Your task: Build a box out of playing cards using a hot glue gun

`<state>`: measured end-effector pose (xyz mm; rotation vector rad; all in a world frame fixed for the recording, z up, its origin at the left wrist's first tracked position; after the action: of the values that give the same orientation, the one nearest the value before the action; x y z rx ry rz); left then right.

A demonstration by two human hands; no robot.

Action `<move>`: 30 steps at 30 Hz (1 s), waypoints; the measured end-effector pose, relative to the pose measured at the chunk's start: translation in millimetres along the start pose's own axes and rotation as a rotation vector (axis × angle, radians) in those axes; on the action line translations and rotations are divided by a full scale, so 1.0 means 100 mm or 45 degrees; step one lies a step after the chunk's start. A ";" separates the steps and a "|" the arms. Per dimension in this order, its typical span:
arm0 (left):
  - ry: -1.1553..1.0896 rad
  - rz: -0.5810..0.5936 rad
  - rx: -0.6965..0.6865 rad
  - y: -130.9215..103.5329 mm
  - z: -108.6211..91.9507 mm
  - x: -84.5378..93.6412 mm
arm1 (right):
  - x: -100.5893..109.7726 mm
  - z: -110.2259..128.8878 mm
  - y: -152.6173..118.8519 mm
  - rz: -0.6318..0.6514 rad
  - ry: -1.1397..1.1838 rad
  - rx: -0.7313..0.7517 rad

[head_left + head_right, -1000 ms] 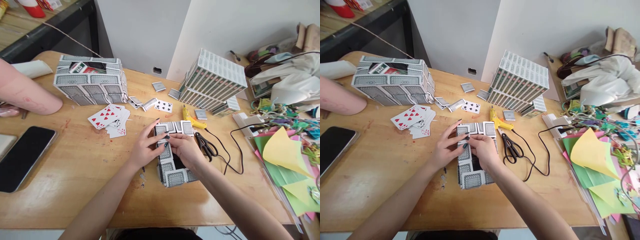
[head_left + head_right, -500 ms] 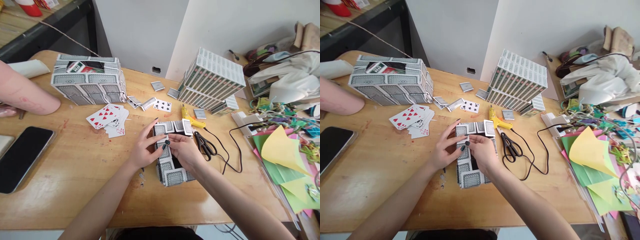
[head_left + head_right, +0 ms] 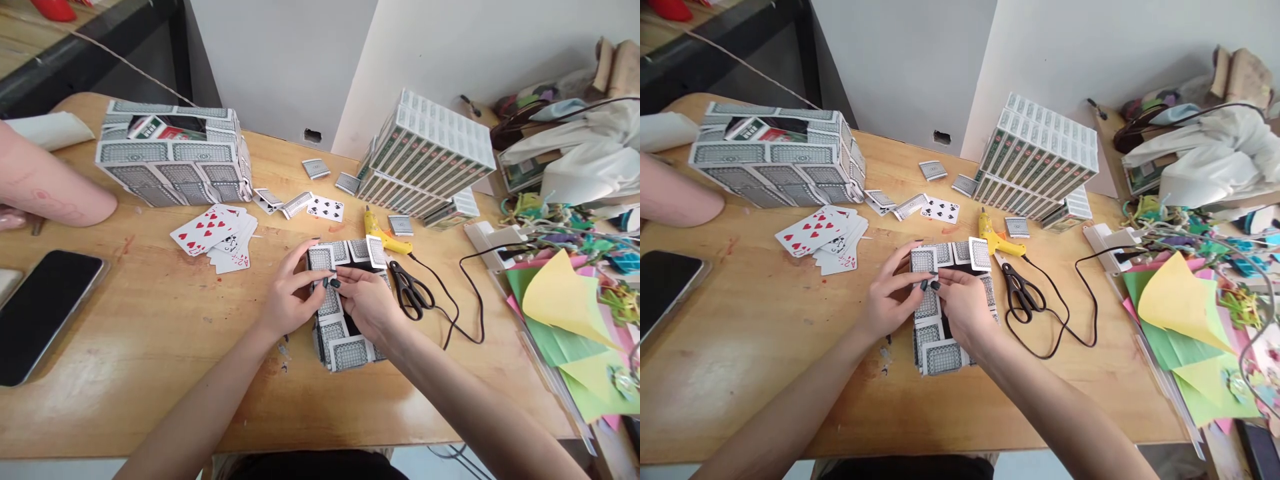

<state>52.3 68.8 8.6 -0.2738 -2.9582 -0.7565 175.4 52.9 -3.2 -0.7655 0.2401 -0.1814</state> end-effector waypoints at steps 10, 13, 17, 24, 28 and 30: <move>0.090 -0.036 0.087 -0.02 0.03 -0.03 | -0.06 0.07 -0.09 0.161 -0.080 -0.026; 0.118 -0.032 0.069 -0.03 0.06 -0.03 | -0.08 0.10 -0.12 0.182 -0.173 0.023; 0.062 -0.070 0.092 -0.04 0.09 -0.02 | -0.10 0.10 -0.09 0.103 -0.328 0.100; 0.033 -0.095 0.077 -0.03 0.08 0.02 | -0.10 0.13 -0.09 0.212 -0.387 0.110; -0.094 -0.096 0.191 -0.04 0.14 0.04 | 0.12 0.34 -0.28 0.286 -0.361 0.145; -0.199 -0.080 0.274 -0.05 0.19 0.02 | 0.34 0.47 -0.40 0.214 -0.406 0.222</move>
<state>49.0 74.0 -9.7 -0.2360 -3.1750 -0.4346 217.7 47.2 52.7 -0.5873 -0.0147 0.0790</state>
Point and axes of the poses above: each hand's wrist, its own y-axis towards the middle knuckle, its own x-axis out of the back of the hand, z = x × y, the point moved 7 cm from there along y, towards the middle knuckle, and after that the axes turned 10 degrees about -y, right-handed, at the moved point
